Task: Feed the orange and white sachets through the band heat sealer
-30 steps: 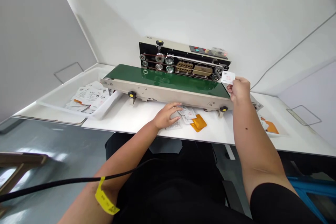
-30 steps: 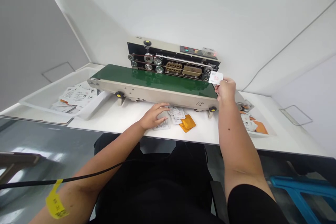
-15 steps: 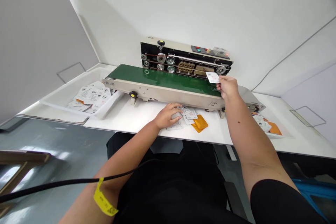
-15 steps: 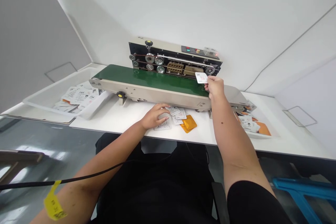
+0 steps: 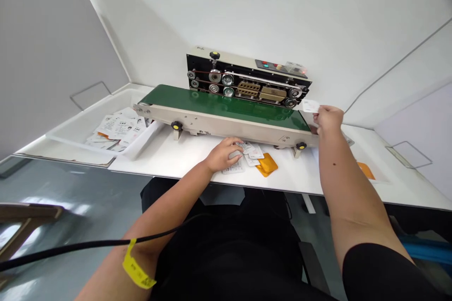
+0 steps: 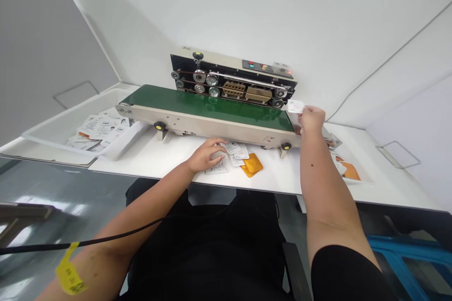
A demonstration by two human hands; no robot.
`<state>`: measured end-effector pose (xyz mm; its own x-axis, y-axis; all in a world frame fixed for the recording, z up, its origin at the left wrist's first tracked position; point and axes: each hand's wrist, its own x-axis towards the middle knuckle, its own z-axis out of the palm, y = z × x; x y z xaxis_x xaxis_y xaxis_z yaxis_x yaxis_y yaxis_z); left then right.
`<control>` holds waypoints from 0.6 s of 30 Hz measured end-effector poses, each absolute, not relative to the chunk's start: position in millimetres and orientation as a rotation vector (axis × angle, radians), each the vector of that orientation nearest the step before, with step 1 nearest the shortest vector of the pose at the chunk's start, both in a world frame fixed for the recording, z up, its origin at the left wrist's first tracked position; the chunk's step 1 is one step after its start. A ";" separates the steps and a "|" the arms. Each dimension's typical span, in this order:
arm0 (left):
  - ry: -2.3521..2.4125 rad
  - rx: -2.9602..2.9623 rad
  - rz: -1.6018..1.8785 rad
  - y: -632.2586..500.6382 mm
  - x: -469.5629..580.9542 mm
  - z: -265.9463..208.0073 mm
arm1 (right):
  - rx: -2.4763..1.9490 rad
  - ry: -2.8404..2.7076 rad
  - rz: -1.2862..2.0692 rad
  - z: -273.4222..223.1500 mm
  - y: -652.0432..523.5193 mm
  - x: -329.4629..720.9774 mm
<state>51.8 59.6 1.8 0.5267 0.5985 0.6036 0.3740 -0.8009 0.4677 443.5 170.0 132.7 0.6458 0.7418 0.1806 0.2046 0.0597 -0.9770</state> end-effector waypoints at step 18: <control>0.923 2.642 0.649 37.1 48.2 1.0 | -1.322 -1.758 0.187 33.0 18.1 301.5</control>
